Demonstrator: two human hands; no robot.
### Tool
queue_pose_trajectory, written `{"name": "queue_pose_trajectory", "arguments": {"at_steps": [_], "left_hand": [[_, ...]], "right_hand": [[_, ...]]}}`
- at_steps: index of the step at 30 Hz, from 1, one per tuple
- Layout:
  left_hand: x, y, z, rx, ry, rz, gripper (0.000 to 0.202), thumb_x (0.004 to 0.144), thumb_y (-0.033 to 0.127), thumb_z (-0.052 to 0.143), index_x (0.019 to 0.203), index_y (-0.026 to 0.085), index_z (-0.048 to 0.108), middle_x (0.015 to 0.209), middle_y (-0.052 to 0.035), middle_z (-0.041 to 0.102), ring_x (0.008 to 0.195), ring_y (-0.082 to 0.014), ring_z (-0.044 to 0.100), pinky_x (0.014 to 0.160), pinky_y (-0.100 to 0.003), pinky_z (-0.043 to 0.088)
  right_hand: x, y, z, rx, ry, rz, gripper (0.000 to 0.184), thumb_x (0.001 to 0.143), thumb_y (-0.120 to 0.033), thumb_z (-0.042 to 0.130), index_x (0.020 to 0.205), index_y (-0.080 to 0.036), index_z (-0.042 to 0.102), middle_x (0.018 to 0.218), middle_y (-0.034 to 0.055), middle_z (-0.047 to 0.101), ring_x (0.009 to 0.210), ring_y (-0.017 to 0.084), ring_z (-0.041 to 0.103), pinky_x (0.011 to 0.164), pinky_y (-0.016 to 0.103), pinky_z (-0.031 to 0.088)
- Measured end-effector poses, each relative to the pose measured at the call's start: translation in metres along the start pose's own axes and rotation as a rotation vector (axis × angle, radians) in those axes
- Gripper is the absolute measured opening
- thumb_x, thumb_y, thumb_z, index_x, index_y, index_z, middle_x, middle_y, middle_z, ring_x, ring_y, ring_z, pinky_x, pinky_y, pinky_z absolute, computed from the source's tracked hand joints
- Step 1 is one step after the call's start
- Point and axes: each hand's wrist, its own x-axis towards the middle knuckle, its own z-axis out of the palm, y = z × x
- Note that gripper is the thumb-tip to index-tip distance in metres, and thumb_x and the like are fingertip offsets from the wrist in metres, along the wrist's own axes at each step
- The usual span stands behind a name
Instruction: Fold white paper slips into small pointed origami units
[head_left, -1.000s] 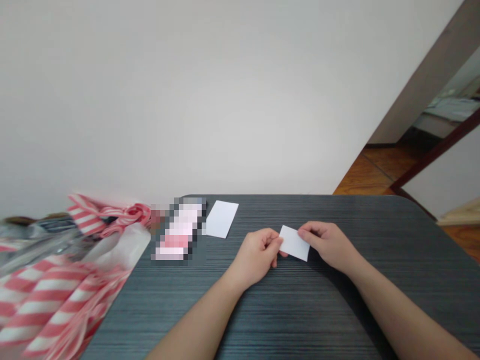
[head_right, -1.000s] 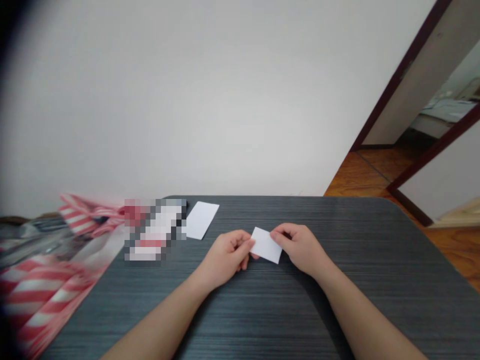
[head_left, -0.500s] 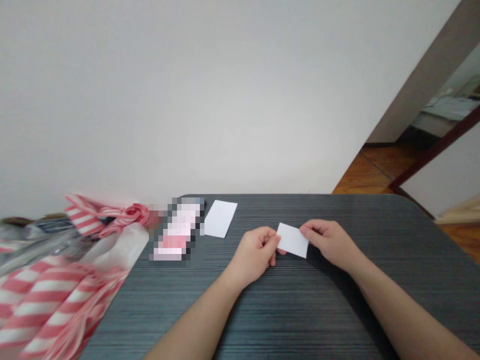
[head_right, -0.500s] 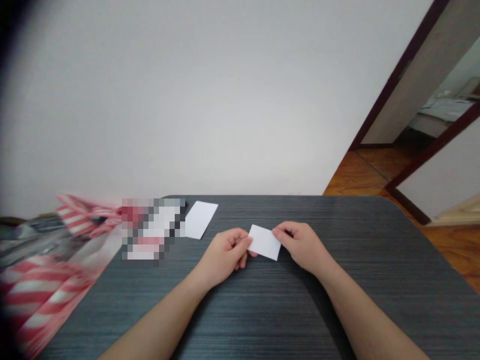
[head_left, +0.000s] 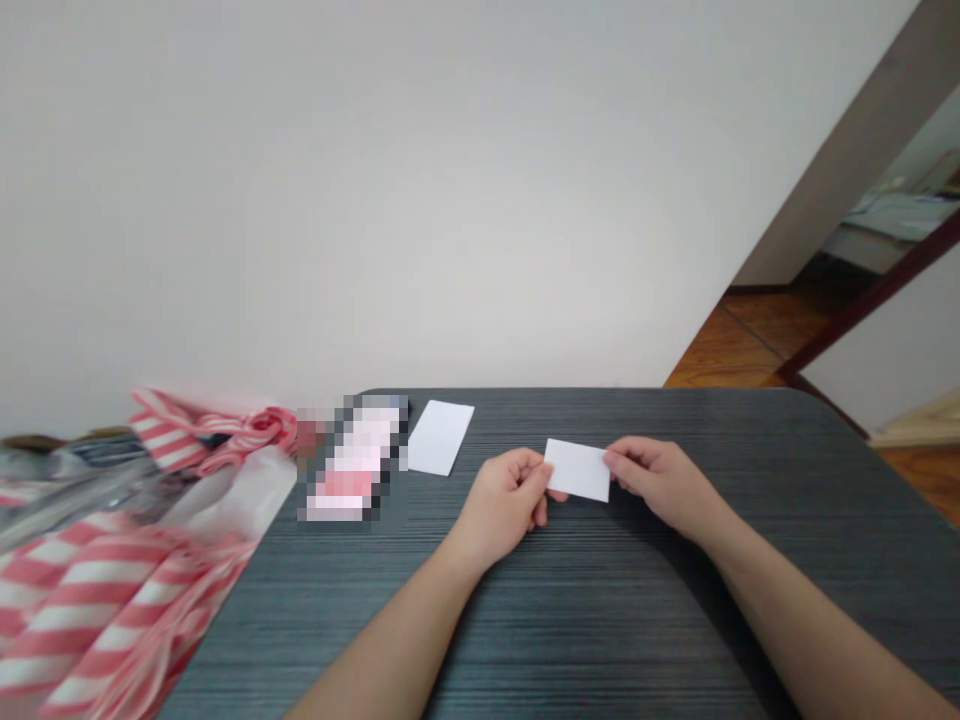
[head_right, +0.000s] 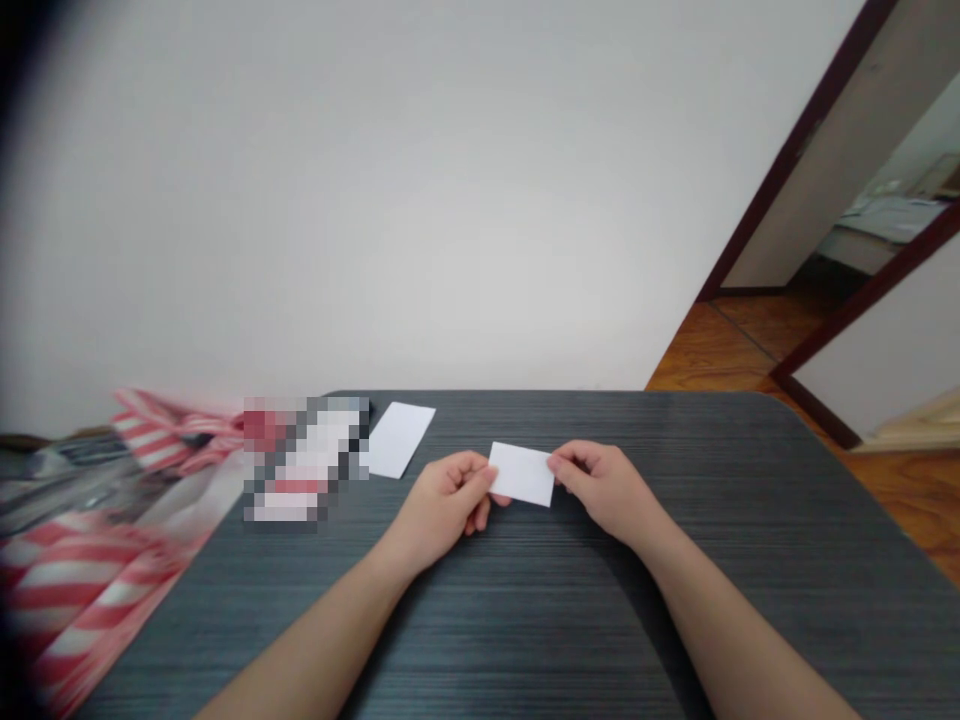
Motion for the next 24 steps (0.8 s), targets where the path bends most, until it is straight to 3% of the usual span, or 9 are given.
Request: {"name": "queue_pose_trajectory", "arguments": {"at_steps": [11,16,19,24], "left_hand": [[-0.002,0.002,0.0,-0.097,-0.053,0.042,0.03,0.089,0.041,0.054,0.076,0.015,0.059,0.051,0.0002,0.06,0.04,-0.0088,0.048,0.042,-0.019,0.035],[-0.002,0.0,0.002,-0.145,-0.025,0.054,0.034,0.09,0.047,0.053,0.096,0.015,0.061,0.054,0.002,0.058,0.043,-0.0115,0.052,0.043,-0.02,0.039],[-0.003,0.002,0.001,-0.064,-0.021,0.069,0.033,0.088,0.044,0.057,0.104,0.016,0.064,0.06,0.0023,0.059,0.047,-0.0113,0.051,0.044,-0.021,0.039],[-0.004,0.008,-0.004,0.193,0.004,0.218,0.022,0.089,0.031,0.057,0.083,0.017,0.072,0.08,-0.0022,0.07,0.074,-0.0152,0.06,0.066,-0.023,0.043]], "right_hand": [[-0.003,-0.002,-0.003,0.026,-0.019,-0.07,0.027,0.09,-0.036,0.054,0.069,-0.019,0.06,0.061,-0.0024,0.054,0.057,0.013,0.048,0.056,0.025,0.038],[-0.004,-0.007,-0.002,0.011,-0.072,-0.091,0.026,0.09,-0.033,0.054,0.07,-0.018,0.061,0.064,-0.0014,0.058,0.062,0.014,0.051,0.06,0.026,0.039],[-0.005,-0.013,0.002,-0.027,-0.109,-0.11,0.025,0.09,-0.031,0.055,0.071,-0.018,0.064,0.066,-0.0007,0.061,0.065,0.015,0.053,0.062,0.026,0.04],[-0.007,-0.022,0.01,-0.064,-0.156,-0.142,0.024,0.09,-0.029,0.055,0.072,-0.018,0.064,0.067,-0.0006,0.062,0.065,0.015,0.055,0.061,0.025,0.04]]}}
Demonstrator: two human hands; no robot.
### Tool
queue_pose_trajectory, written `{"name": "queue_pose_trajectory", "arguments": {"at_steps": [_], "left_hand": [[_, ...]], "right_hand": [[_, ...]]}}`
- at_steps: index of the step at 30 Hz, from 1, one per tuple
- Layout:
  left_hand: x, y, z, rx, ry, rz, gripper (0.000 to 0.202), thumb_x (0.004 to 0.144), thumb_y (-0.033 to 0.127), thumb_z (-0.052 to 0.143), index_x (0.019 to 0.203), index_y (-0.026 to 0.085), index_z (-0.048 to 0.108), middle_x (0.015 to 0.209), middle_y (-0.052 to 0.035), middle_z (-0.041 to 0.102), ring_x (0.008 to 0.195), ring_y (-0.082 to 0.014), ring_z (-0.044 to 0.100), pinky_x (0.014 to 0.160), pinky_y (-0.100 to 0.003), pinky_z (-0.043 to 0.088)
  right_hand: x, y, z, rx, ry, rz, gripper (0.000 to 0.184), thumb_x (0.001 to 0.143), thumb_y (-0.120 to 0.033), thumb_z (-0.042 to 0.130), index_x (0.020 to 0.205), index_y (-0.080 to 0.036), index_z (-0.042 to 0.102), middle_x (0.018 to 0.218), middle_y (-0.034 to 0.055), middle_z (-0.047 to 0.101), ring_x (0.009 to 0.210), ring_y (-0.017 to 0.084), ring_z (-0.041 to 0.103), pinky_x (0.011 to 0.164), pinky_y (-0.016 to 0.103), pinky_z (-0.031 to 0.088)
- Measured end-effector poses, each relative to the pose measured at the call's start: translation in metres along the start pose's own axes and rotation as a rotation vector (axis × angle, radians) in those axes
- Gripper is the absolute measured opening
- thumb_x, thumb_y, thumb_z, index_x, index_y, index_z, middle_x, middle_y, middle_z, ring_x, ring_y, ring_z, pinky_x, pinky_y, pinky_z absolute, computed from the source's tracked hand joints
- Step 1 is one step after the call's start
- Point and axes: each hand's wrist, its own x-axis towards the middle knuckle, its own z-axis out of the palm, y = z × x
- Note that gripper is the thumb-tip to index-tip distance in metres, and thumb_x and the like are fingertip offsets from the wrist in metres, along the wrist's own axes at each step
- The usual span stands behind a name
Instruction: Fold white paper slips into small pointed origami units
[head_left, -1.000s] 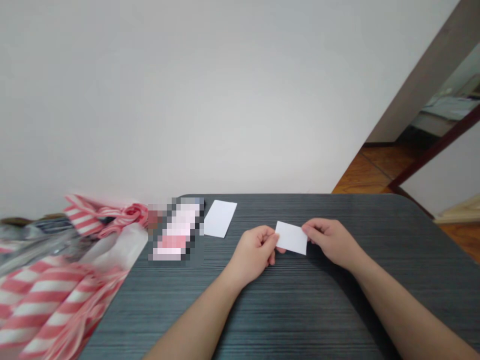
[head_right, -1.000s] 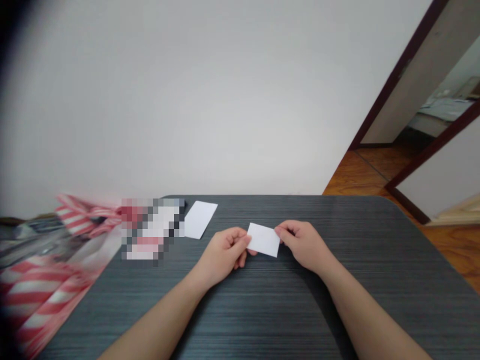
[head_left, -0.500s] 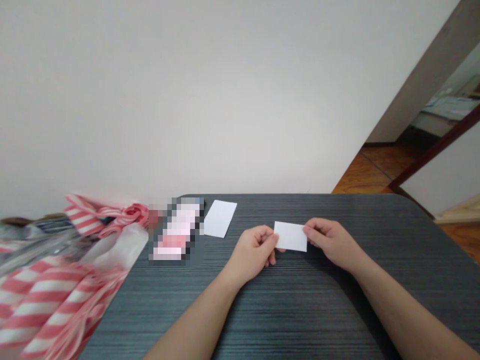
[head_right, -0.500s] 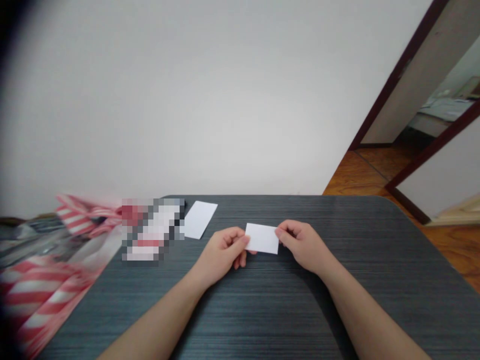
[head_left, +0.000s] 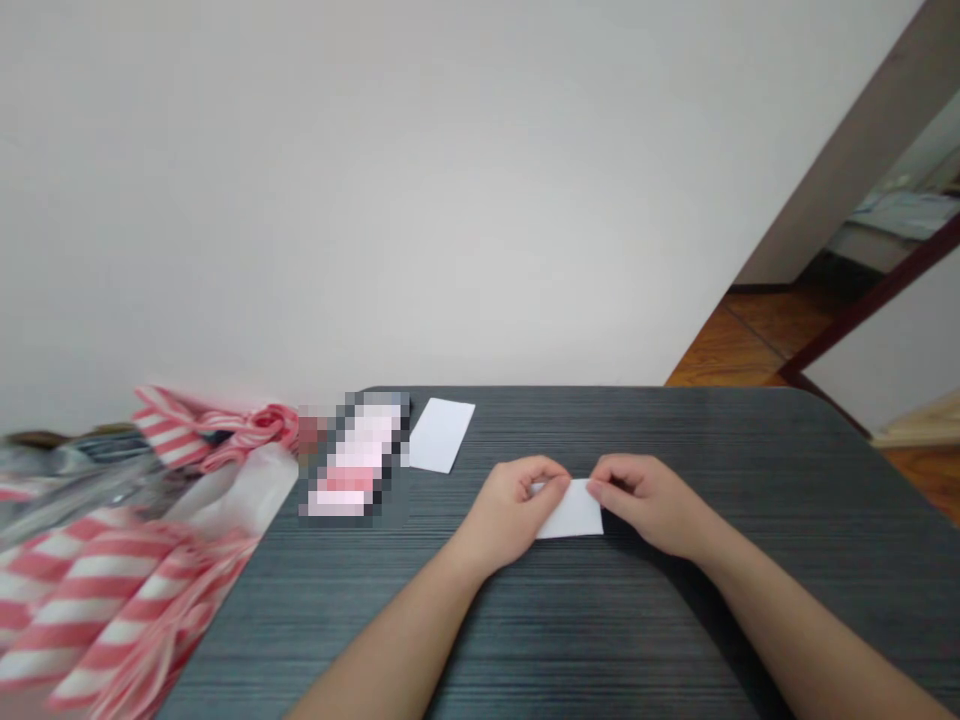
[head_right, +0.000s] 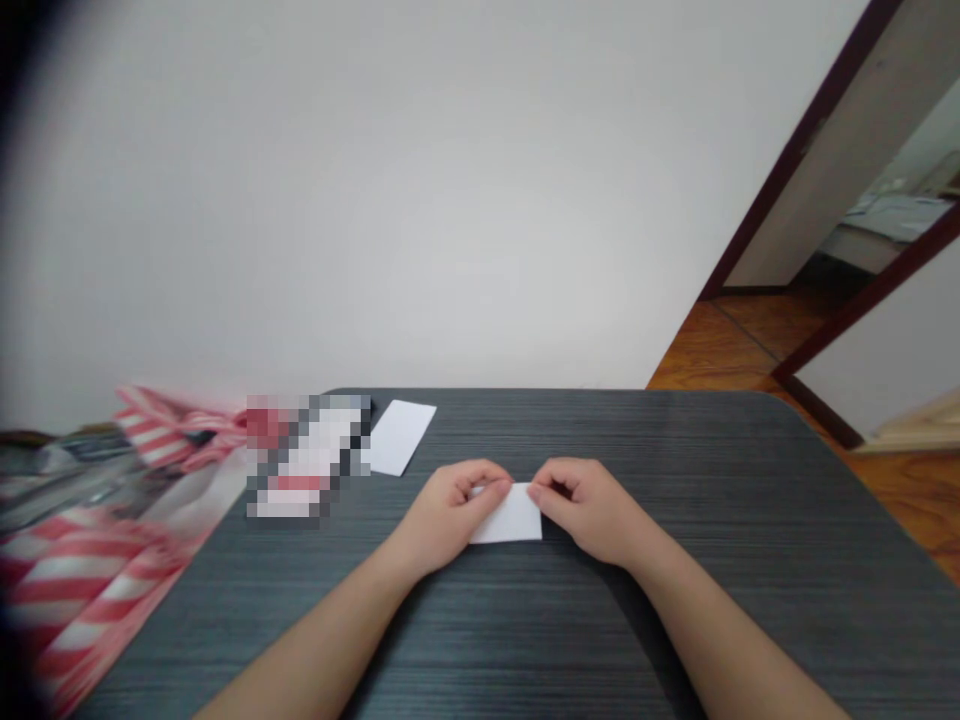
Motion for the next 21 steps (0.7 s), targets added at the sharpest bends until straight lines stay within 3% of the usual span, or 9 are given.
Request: {"name": "queue_pose_trajectory", "arguments": {"at_steps": [7,13,21], "left_hand": [[-0.0001,0.0022,0.0002,0.015,0.009,-0.032,0.023,0.088,0.031,0.056,0.078,0.016,0.07,0.073,-0.0012,0.065,0.069,-0.0145,0.056,0.062,-0.023,0.04],[0.0001,-0.0003,0.0046,-0.213,0.018,-0.193,0.027,0.088,0.042,0.054,0.081,0.017,0.063,0.056,0.0029,0.055,0.046,-0.0108,0.047,0.044,-0.021,0.034],[0.0004,0.0011,0.0031,-0.193,0.006,-0.161,0.026,0.088,0.039,0.056,0.076,0.017,0.061,0.053,0.0033,0.054,0.048,-0.0106,0.047,0.045,-0.02,0.034]], "right_hand": [[0.0005,-0.0012,0.0015,-0.022,0.023,-0.022,0.023,0.091,-0.028,0.054,0.071,-0.019,0.063,0.068,-0.0003,0.063,0.066,0.016,0.057,0.063,0.026,0.041],[-0.0007,0.0026,-0.0037,-0.017,0.064,-0.007,0.023,0.09,-0.028,0.054,0.071,-0.019,0.063,0.068,-0.0005,0.062,0.066,0.016,0.056,0.062,0.026,0.042],[0.0005,0.0034,0.0009,0.041,0.077,0.009,0.018,0.09,-0.028,0.055,0.077,-0.019,0.065,0.072,0.0001,0.063,0.069,0.017,0.057,0.064,0.026,0.042]]}}
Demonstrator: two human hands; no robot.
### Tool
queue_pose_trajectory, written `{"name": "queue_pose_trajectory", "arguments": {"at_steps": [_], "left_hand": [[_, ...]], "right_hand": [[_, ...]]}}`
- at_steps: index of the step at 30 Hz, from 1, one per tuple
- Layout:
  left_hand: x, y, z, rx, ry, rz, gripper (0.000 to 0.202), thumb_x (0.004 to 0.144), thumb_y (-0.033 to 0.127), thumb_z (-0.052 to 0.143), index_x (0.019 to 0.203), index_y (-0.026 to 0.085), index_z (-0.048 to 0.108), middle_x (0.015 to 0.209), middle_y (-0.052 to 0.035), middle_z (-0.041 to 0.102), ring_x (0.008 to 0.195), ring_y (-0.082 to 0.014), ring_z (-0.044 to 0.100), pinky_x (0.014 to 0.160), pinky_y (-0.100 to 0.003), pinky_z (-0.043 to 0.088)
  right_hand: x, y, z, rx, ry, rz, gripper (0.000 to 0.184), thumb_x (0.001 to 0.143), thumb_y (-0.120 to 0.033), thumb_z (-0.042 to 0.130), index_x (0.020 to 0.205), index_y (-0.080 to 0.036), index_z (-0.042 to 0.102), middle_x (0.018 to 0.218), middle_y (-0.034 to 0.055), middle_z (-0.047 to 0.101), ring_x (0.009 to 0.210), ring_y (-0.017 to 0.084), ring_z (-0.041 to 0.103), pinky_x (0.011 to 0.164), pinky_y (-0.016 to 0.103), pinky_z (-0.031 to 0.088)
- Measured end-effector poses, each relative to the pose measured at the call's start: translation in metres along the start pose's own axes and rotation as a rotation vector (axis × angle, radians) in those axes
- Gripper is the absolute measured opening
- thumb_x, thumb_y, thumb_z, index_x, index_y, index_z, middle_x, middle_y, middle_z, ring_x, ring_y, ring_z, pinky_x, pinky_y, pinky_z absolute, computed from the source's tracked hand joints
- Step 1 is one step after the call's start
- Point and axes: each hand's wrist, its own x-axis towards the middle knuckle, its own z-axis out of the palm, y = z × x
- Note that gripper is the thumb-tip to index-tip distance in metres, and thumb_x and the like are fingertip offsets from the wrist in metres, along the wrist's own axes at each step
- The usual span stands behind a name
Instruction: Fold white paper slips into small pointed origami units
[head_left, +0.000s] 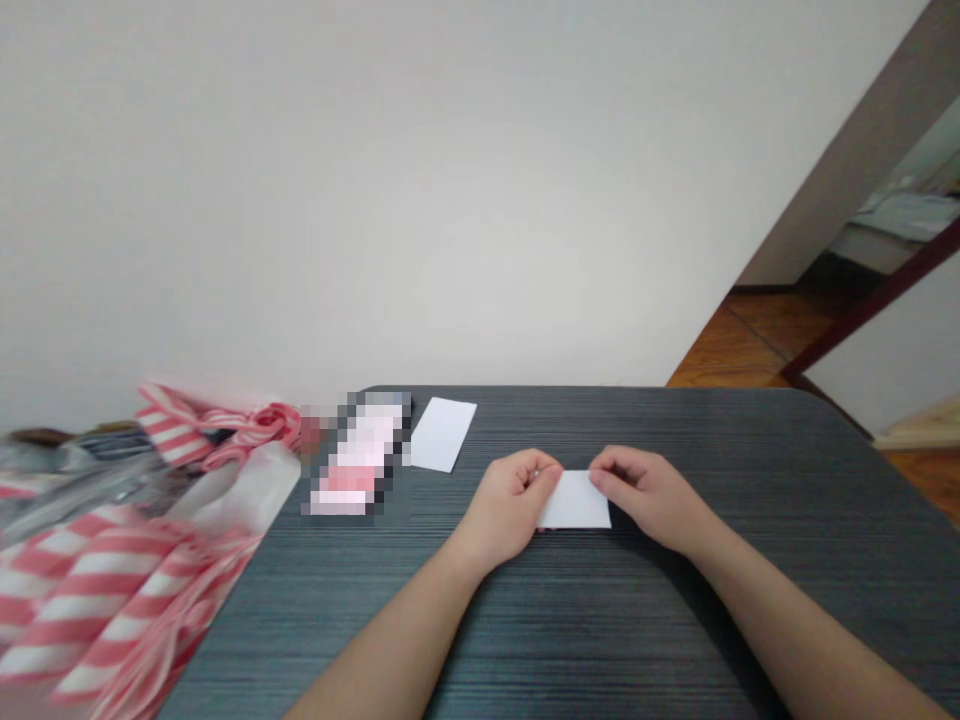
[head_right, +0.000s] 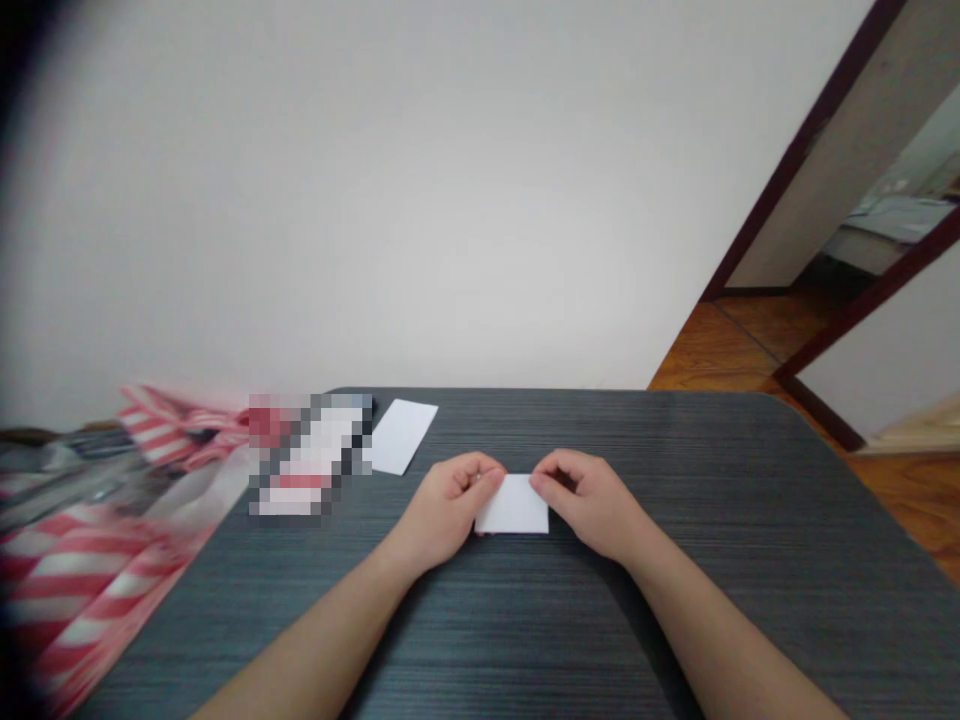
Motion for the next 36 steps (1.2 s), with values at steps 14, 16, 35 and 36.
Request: {"name": "queue_pose_trajectory", "arguments": {"at_steps": [14,16,35,36], "left_hand": [[0.001,-0.007,0.003,-0.1,0.041,-0.021,0.028,0.092,0.042,0.052,0.081,0.017,0.059,0.051,0.0022,0.059,0.042,-0.0104,0.05,0.042,-0.019,0.037],[0.002,-0.009,0.003,-0.145,0.067,-0.016,0.028,0.092,0.043,0.051,0.084,0.017,0.058,0.052,0.0018,0.061,0.043,-0.0109,0.052,0.043,-0.019,0.038],[0.003,-0.012,0.003,-0.07,0.01,-0.014,0.022,0.091,0.036,0.054,0.083,0.016,0.059,0.052,0.0042,0.055,0.044,-0.0093,0.05,0.044,-0.019,0.036],[0.003,-0.014,0.003,-0.086,0.017,-0.016,0.022,0.091,0.037,0.053,0.084,0.016,0.058,0.051,0.0044,0.055,0.042,-0.0092,0.049,0.044,-0.019,0.035]], "right_hand": [[0.0,0.008,0.001,0.092,0.054,0.057,0.021,0.091,-0.033,0.054,0.077,-0.019,0.062,0.068,-0.0013,0.058,0.064,0.015,0.052,0.059,0.026,0.04],[0.0,0.012,0.002,0.156,0.038,0.063,0.019,0.09,-0.035,0.057,0.08,-0.019,0.06,0.07,-0.0012,0.058,0.065,0.015,0.052,0.061,0.026,0.041],[0.002,0.015,0.019,0.468,-0.001,0.087,0.015,0.091,-0.027,0.058,0.103,-0.019,0.056,0.075,-0.0009,0.063,0.06,0.012,0.055,0.053,0.023,0.039],[0.002,0.014,0.018,0.47,-0.028,0.082,0.013,0.091,-0.026,0.057,0.102,-0.019,0.055,0.072,-0.0018,0.063,0.057,0.011,0.053,0.051,0.023,0.037]]}}
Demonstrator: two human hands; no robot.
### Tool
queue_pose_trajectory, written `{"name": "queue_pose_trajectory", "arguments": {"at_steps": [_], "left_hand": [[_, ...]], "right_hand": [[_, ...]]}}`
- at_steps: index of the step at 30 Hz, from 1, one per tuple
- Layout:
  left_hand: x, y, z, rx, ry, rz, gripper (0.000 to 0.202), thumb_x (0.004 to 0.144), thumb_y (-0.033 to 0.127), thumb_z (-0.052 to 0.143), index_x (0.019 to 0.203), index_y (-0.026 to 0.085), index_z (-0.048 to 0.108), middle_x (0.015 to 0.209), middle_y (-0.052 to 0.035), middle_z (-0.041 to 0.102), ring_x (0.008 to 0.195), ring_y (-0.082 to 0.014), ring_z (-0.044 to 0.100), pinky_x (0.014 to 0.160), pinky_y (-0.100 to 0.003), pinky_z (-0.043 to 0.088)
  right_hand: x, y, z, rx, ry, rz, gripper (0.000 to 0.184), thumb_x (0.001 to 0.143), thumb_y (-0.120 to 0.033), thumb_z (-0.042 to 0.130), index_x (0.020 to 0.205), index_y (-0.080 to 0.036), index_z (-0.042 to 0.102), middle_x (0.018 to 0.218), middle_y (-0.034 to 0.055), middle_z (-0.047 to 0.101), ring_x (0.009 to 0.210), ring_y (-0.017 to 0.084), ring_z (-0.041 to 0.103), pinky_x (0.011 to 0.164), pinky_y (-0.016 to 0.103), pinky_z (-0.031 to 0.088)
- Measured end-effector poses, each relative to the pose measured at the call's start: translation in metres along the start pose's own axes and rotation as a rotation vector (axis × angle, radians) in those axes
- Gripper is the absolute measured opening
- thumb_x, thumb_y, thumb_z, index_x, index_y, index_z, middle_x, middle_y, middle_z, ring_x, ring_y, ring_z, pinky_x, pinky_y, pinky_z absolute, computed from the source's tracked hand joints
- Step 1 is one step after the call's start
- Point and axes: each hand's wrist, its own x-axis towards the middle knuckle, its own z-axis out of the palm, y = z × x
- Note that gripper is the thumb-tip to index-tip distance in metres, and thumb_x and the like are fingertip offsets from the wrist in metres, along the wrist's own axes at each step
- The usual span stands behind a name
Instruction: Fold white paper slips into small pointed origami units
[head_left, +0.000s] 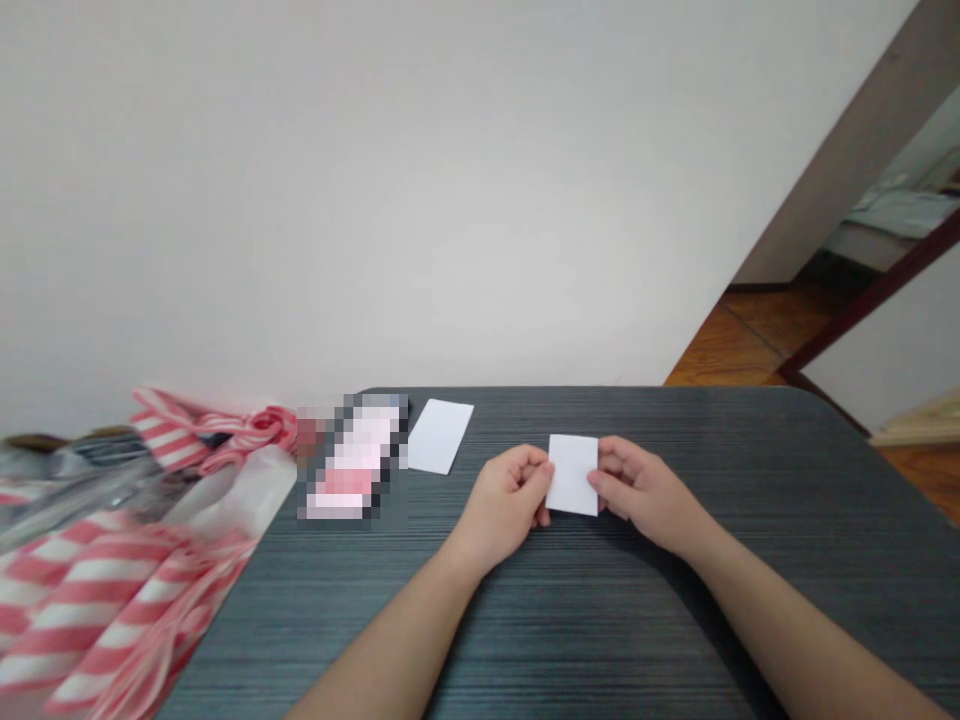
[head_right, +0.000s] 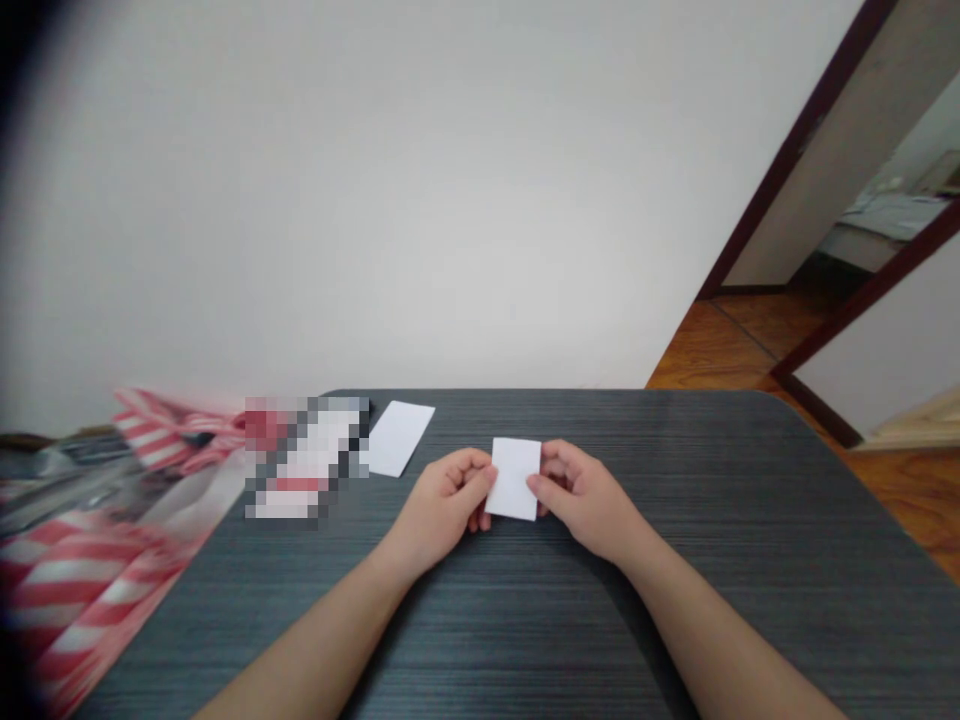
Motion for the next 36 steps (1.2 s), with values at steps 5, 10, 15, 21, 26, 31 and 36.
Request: {"name": "queue_pose_trajectory", "arguments": {"at_steps": [5,10,15,21,26,31,36], "left_hand": [[0.002,-0.006,0.0,-0.049,-0.005,0.027,0.019,0.091,0.034,0.054,0.098,0.017,0.057,0.049,0.0058,0.055,0.04,-0.0093,0.047,0.042,-0.018,0.035],[0.001,-0.003,-0.001,-0.064,0.003,0.049,0.022,0.09,0.032,0.055,0.104,0.016,0.06,0.051,0.0048,0.056,0.043,-0.0101,0.051,0.044,-0.019,0.04],[-0.002,0.002,-0.002,-0.119,-0.035,0.058,0.029,0.092,0.036,0.05,0.099,0.013,0.066,0.055,0.0004,0.059,0.048,-0.0118,0.055,0.046,-0.02,0.041],[-0.001,0.003,-0.001,-0.107,-0.027,0.052,0.021,0.087,0.031,0.058,0.096,0.013,0.066,0.055,0.0022,0.058,0.047,-0.0105,0.053,0.047,-0.02,0.042],[0.001,-0.001,0.0,-0.099,-0.008,0.061,0.016,0.085,0.023,0.056,0.098,0.015,0.062,0.057,0.0037,0.058,0.047,-0.0095,0.053,0.047,-0.02,0.042],[0.0,0.0,0.0,-0.095,-0.031,0.067,0.015,0.088,0.024,0.055,0.1,0.016,0.057,0.056,0.0046,0.058,0.048,-0.01,0.053,0.049,-0.02,0.042],[0.0,0.002,0.0,-0.133,-0.028,0.064,0.024,0.087,0.024,0.056,0.11,0.016,0.053,0.057,0.0047,0.061,0.048,-0.0105,0.055,0.051,-0.021,0.044]], "right_hand": [[-0.001,0.0,0.0,-0.016,0.002,-0.021,0.011,0.091,-0.023,0.056,0.101,-0.018,0.058,0.065,-0.0029,0.062,0.055,0.01,0.054,0.05,0.023,0.036],[-0.002,0.001,0.0,0.024,0.05,0.034,0.022,0.089,-0.029,0.058,0.107,-0.016,0.061,0.056,-0.0031,0.062,0.04,0.008,0.043,0.041,0.022,0.028],[-0.003,-0.002,-0.002,0.005,0.063,0.043,0.022,0.087,-0.029,0.058,0.098,-0.014,0.069,0.057,-0.0019,0.062,0.042,0.008,0.045,0.042,0.022,0.032],[-0.004,-0.004,-0.004,-0.049,0.071,0.018,0.024,0.087,-0.023,0.052,0.095,-0.015,0.073,0.059,-0.0019,0.062,0.045,0.009,0.046,0.046,0.023,0.035],[-0.004,-0.003,-0.003,-0.058,0.054,-0.001,0.027,0.091,-0.028,0.05,0.105,-0.015,0.07,0.064,-0.0007,0.063,0.047,0.01,0.046,0.048,0.024,0.036],[-0.003,0.001,-0.002,-0.128,0.078,-0.02,0.028,0.089,-0.029,0.058,0.114,-0.017,0.066,0.068,-0.0011,0.062,0.051,0.01,0.046,0.049,0.023,0.036],[-0.002,0.003,-0.001,-0.272,0.092,-0.015,0.024,0.09,-0.03,0.058,0.106,-0.017,0.07,0.068,-0.0005,0.06,0.052,0.011,0.048,0.048,0.023,0.036]]}}
